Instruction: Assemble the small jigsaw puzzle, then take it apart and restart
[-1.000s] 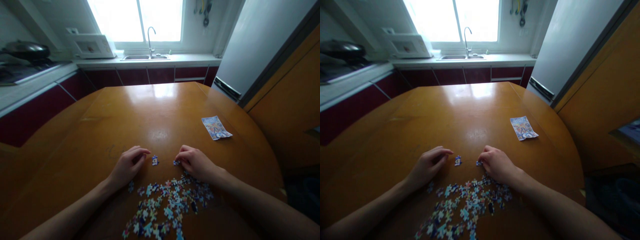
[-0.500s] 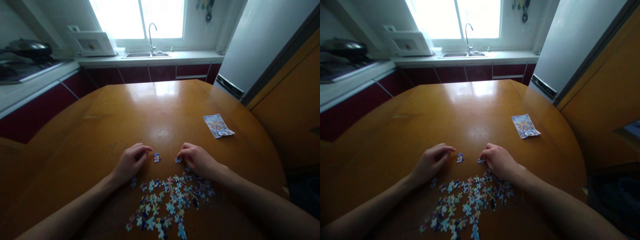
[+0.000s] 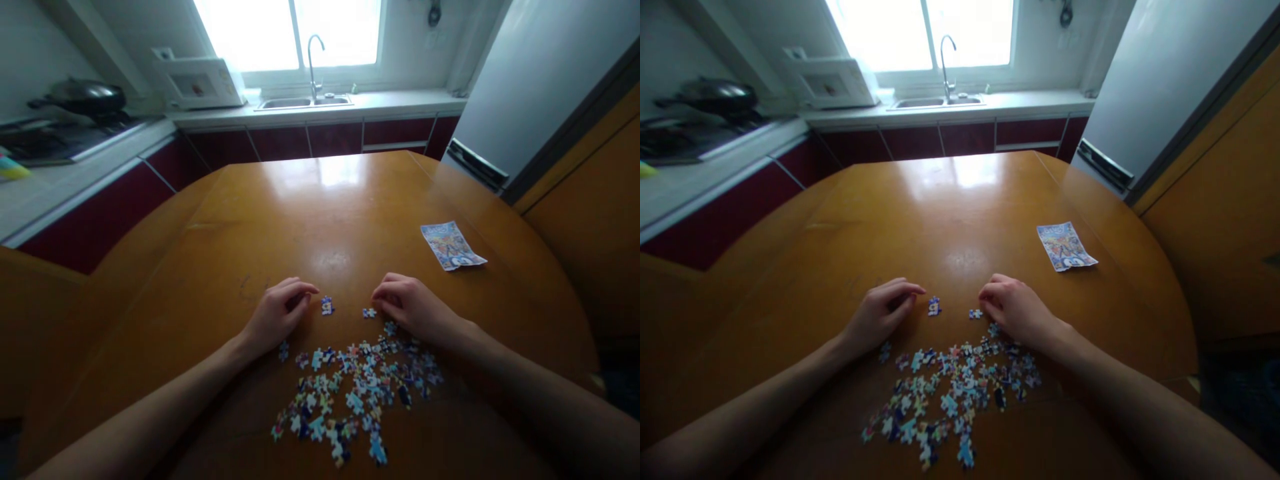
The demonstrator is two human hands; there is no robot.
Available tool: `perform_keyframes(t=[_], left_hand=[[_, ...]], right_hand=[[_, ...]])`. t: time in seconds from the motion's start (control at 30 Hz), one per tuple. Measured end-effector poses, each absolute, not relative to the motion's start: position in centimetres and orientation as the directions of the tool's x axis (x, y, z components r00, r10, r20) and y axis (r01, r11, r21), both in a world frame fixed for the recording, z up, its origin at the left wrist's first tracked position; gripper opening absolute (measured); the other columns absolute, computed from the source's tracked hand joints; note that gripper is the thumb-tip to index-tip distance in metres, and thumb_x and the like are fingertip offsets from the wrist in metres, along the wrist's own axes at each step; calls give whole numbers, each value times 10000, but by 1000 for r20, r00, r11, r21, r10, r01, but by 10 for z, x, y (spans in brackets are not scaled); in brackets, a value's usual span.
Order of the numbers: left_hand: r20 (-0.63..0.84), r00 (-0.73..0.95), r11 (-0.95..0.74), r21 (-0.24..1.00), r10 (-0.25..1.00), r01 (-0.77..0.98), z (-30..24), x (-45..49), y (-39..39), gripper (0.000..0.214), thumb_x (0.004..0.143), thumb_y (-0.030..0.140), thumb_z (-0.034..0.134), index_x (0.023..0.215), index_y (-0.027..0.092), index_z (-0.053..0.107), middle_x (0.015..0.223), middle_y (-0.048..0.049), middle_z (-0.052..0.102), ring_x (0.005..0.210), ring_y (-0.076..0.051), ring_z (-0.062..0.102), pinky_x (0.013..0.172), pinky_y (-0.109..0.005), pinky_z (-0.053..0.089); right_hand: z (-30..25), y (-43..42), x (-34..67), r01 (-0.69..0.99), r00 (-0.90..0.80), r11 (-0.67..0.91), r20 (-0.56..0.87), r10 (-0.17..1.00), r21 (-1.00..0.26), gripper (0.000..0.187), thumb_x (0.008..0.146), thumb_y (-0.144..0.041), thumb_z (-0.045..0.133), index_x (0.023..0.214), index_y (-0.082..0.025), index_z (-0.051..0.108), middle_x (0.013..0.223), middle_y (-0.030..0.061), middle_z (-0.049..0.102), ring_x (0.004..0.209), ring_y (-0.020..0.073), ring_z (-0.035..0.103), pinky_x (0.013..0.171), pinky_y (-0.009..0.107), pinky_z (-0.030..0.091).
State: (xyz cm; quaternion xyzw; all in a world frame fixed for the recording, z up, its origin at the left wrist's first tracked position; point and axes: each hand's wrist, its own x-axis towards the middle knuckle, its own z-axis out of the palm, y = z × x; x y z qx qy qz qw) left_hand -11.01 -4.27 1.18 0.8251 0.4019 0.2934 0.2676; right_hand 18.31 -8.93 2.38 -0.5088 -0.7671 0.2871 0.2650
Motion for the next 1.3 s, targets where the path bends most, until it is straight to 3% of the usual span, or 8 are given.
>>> perform_keyframes(t=[0.33, 0.87, 1.3], left_hand=[[268, 511, -537, 675, 817, 505, 13, -110, -44, 184, 923, 201, 527, 944, 160, 704, 778, -26, 617, 650, -112, 528, 590, -229, 415], [280, 512, -545, 678, 812, 494, 12, -109, -44, 187, 917, 186, 526, 925, 152, 710, 763, -26, 610, 628, -106, 515, 578, -224, 405], [269, 531, -551, 673, 804, 493, 12, -111, -43, 179, 916, 178, 533, 939, 157, 709, 782, -26, 618, 644, -108, 524, 595, -226, 412]], right_hand=[[25, -55, 244, 744, -68, 190, 211, 975, -641, 175, 860, -280, 596, 857, -172, 734, 790, 60, 703, 664, 165, 594, 616, 299, 466], [17, -58, 234, 787, -154, 169, 76, 985, -594, 174, 854, -263, 593, 862, -179, 745, 767, 43, 714, 645, 153, 598, 612, 275, 464], [16, -58, 233, 803, -171, 181, 72, 983, -568, 147, 854, -249, 605, 858, -194, 741, 810, 45, 706, 692, 161, 603, 641, 287, 464]])
